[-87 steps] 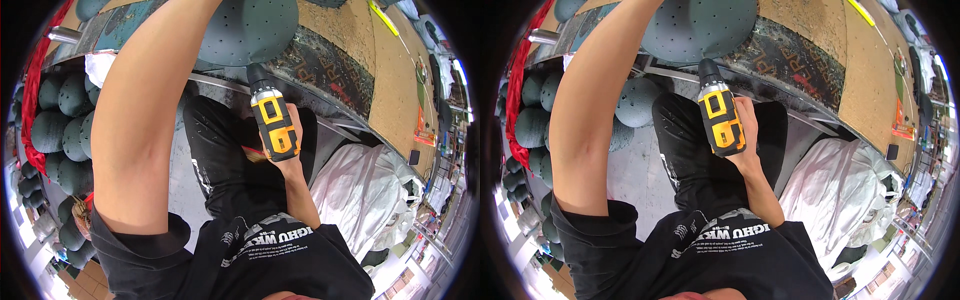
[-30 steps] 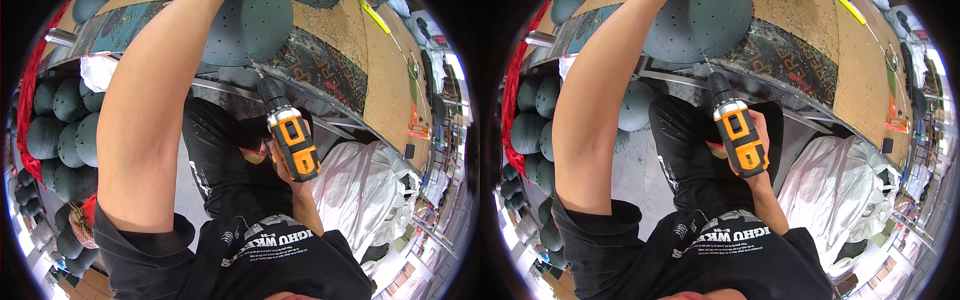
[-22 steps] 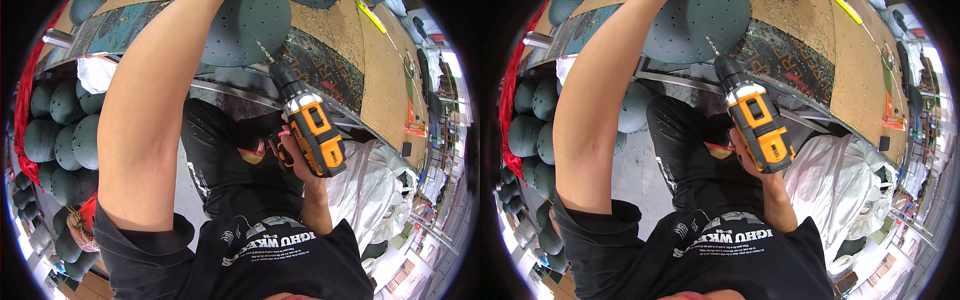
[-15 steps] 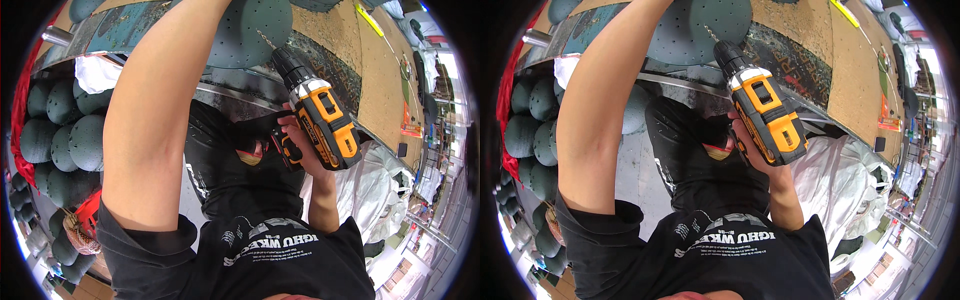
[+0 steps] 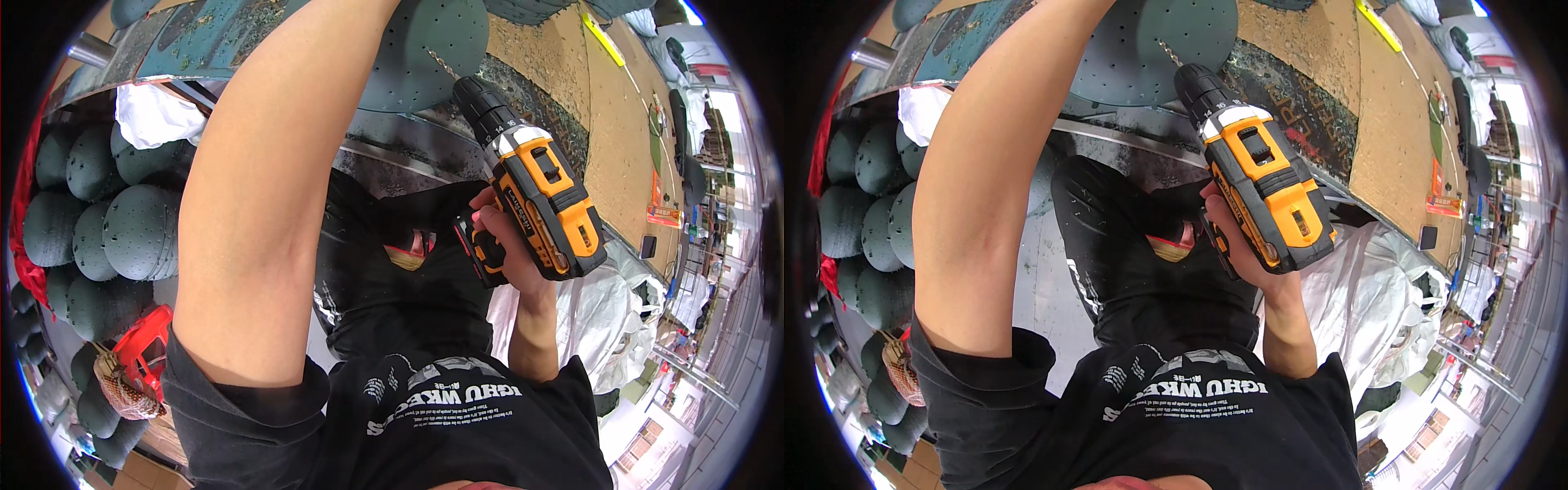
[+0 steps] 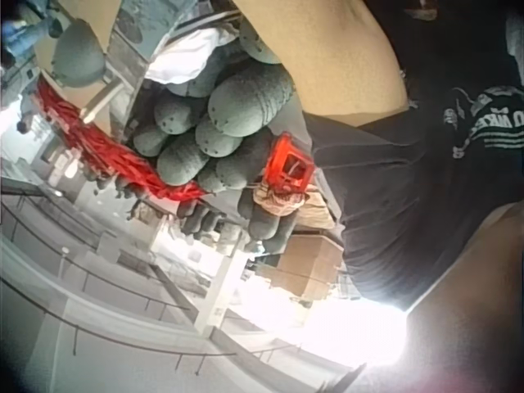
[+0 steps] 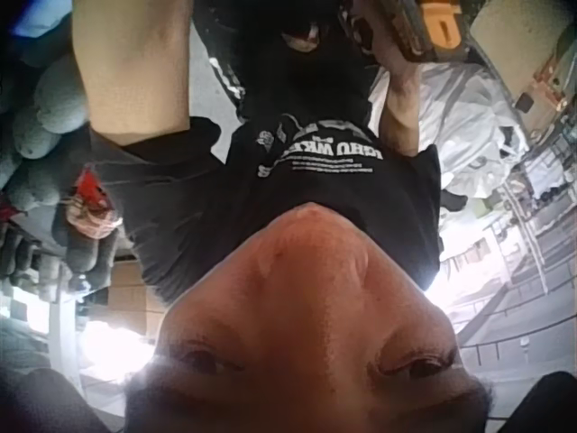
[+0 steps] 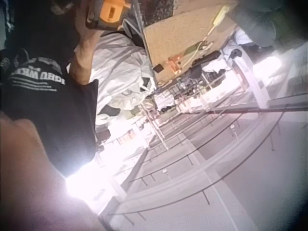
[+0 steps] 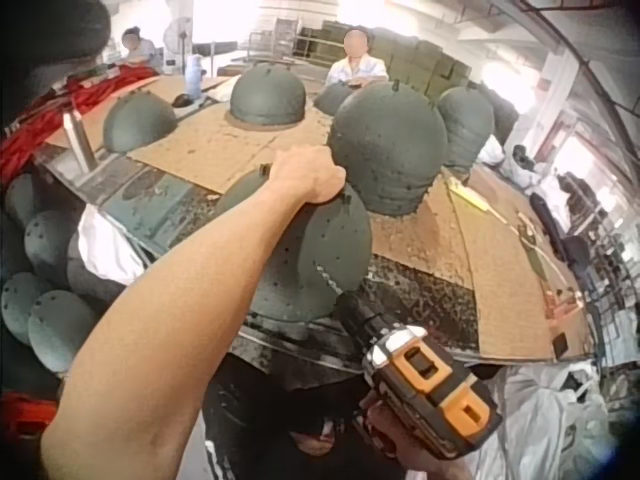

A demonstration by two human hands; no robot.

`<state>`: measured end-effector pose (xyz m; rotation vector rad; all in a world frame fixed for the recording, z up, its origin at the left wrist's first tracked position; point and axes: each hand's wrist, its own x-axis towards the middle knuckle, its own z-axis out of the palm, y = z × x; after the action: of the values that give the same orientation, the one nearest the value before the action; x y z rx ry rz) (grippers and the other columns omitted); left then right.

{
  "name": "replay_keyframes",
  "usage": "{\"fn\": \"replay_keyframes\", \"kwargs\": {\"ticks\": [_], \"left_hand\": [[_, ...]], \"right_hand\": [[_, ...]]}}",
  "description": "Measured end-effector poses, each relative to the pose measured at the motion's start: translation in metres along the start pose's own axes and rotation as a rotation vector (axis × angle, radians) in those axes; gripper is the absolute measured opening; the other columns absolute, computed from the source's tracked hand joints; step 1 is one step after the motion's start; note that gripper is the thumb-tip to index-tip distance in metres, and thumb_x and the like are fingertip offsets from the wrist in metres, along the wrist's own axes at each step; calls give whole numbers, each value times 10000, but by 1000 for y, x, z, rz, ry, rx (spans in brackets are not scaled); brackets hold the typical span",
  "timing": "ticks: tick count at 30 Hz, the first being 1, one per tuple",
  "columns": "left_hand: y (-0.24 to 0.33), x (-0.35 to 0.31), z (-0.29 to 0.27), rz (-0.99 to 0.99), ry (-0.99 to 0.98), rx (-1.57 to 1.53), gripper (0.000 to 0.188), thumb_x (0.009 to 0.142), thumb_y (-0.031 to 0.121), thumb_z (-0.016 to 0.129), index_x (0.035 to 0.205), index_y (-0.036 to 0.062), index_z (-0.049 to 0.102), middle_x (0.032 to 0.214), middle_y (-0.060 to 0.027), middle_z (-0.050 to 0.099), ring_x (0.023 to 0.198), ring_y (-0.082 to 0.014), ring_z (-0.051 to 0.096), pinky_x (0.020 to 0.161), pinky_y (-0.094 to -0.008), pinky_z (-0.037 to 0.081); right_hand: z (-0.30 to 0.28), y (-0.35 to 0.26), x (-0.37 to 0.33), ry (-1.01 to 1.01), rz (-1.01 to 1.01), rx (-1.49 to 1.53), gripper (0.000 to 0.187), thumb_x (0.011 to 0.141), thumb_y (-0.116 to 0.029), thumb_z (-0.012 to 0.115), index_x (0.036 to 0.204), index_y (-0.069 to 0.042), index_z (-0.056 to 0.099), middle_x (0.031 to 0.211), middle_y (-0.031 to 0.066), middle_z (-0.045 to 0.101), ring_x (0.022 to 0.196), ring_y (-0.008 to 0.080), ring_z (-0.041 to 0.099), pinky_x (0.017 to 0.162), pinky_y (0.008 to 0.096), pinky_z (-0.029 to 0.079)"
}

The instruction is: The person places a plastic dome on a work table, holds it by hand, and drills holes into it using a power drill while rotating the dome.

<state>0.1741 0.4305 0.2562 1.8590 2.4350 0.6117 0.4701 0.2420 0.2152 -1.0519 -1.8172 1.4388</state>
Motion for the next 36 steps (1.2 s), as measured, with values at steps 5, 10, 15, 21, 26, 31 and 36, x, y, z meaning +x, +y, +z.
{"fn": "replay_keyframes", "kwargs": {"ticks": [5,10,15,21,26,31,36], "left_hand": [[-1,0,0,-17,10,-30,489,853,310,477,1166,-14,669,1248,-243,625,1184,-379,592,1010,-457,443],[-1,0,-2,-33,-16,-42,477,849,294,478,1155,-14,676,1245,-243,627,1188,-379,591,1013,-451,441],[-2,-1,-1,-25,-4,-56,473,852,292,478,1158,-11,676,1247,-239,628,1194,-373,588,1014,-448,440],[-1,-1,0,-22,8,-61,475,855,291,481,1165,-15,672,1254,-238,625,1203,-366,584,1027,-456,423],[-3,-2,2,-20,28,-61,474,857,280,477,1167,-23,667,1261,-242,621,1211,-368,578,1037,-468,407],[-4,-2,2,-35,26,-79,466,859,270,475,1170,-17,669,1261,-237,623,1211,-369,578,1036,-472,403],[-3,-3,-1,-28,10,-99,449,863,262,481,1166,-6,675,1260,-230,625,1212,-355,581,1033,-464,409]], "right_hand": [[-3,-4,-1,-11,-15,-58,229,902,-10,660,1128,-4,628,957,55,679,842,150,643,760,278,528],[0,-4,-1,5,-32,-175,224,879,-14,694,1099,-2,654,963,72,697,866,170,670,784,287,535],[-2,-2,1,15,-83,-362,228,867,-17,712,1091,-12,674,984,81,712,892,190,687,805,303,538],[-4,-3,4,-8,-63,-281,237,863,-20,717,1097,-17,682,991,91,718,896,204,694,807,304,538],[-4,-9,2,23,-74,-408,268,839,-12,734,1103,-18,684,1022,88,722,920,206,701,811,303,541],[-3,-14,1,44,-111,-487,314,801,-18,768,1105,-31,693,1040,86,727,925,207,712,800,299,549],[-2,-16,-3,80,-101,-530,326,793,-34,774,1109,-41,697,1033,83,729,909,210,715,793,303,552]]}}
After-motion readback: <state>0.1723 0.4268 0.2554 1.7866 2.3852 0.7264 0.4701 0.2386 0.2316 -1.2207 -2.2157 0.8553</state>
